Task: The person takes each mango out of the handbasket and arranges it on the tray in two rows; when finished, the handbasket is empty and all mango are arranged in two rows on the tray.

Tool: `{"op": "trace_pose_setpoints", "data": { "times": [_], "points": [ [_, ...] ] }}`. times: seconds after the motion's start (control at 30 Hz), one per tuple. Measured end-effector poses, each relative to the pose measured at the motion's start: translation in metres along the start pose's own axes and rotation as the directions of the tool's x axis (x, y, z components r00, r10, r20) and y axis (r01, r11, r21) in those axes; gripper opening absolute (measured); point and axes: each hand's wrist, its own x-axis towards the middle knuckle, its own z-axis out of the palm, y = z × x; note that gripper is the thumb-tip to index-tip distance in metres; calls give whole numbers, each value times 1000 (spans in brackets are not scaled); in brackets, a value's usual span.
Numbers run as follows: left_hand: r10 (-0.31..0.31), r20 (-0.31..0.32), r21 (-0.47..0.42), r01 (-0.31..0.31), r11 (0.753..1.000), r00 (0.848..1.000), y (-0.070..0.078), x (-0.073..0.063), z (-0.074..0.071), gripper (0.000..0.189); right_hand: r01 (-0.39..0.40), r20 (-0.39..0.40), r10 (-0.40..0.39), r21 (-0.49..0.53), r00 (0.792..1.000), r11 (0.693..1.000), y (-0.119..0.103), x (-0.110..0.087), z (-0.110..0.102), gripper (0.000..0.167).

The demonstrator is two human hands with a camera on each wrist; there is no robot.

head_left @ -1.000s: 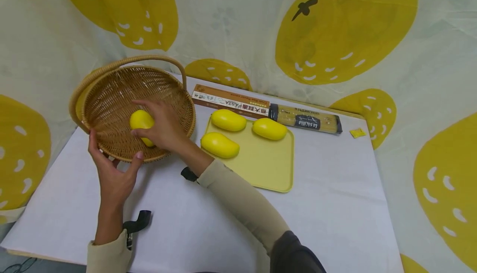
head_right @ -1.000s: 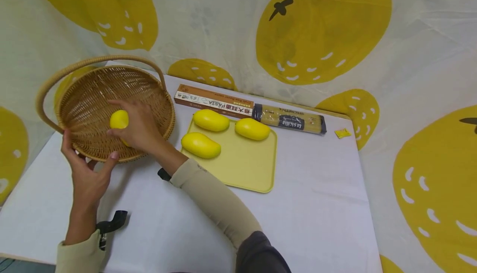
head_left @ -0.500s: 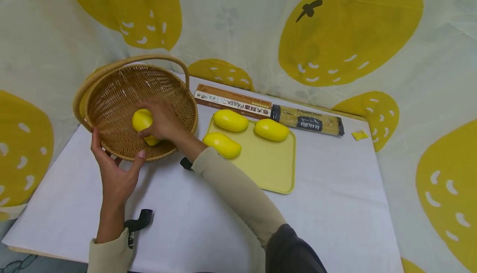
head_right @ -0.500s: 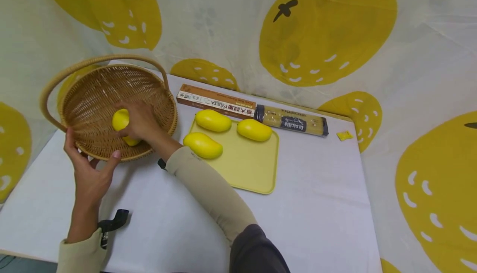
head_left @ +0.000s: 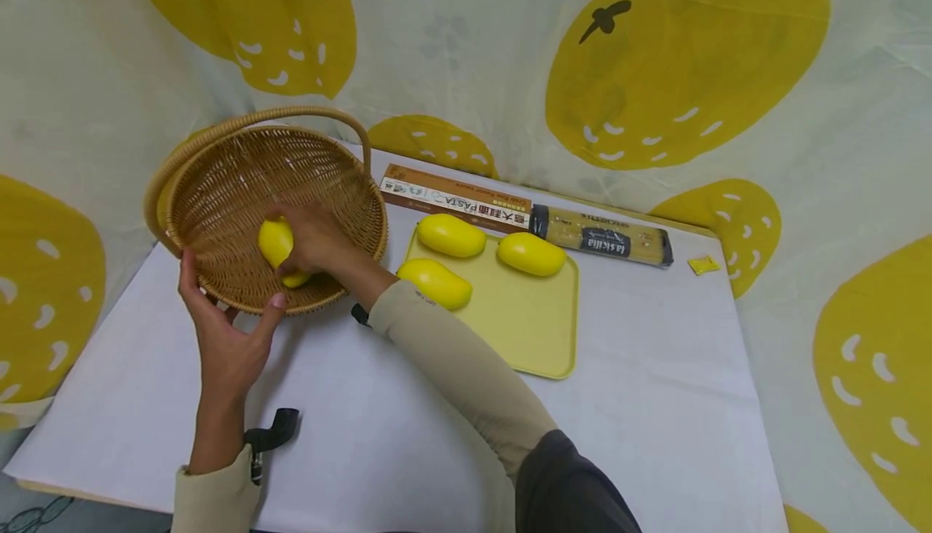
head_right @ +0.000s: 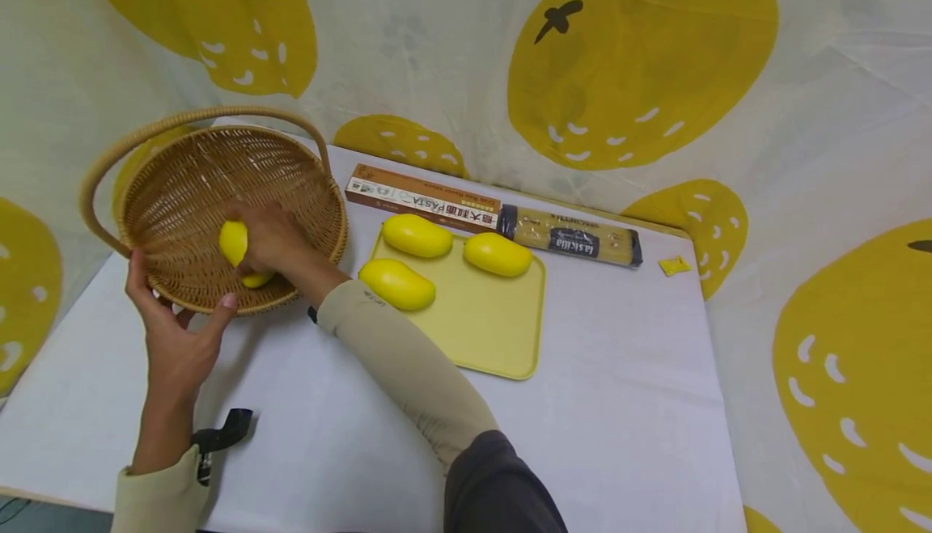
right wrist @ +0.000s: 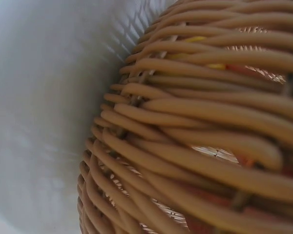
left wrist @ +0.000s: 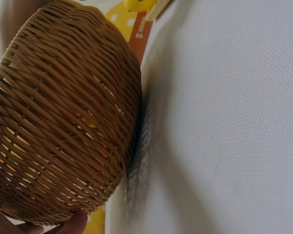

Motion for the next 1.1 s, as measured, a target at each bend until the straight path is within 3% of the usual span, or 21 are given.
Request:
{"op": "trace_pose_setpoints", "data": {
  "times": [0.33,0.63,0.77,1.1],
  "points": [
    [-7,10,5,6,1000,1000,1,0,1,115,25,35,-26,39,999,999,3,-3,-1,84],
    [-19,0,13,19,1000,1000,-1,0,0,115,91,-27,-88,154,996,984,8,-15,-12,88],
    [-23,0,17,23,1000,1000,0,-1,0,115,124,-56,-114,241,992,963,13,-26,-20,88],
    [-14,4,28,14,1000,1000,1,0,0,115,263,-158,-213,449,964,854,24,-56,-45,85]
  ]
}}
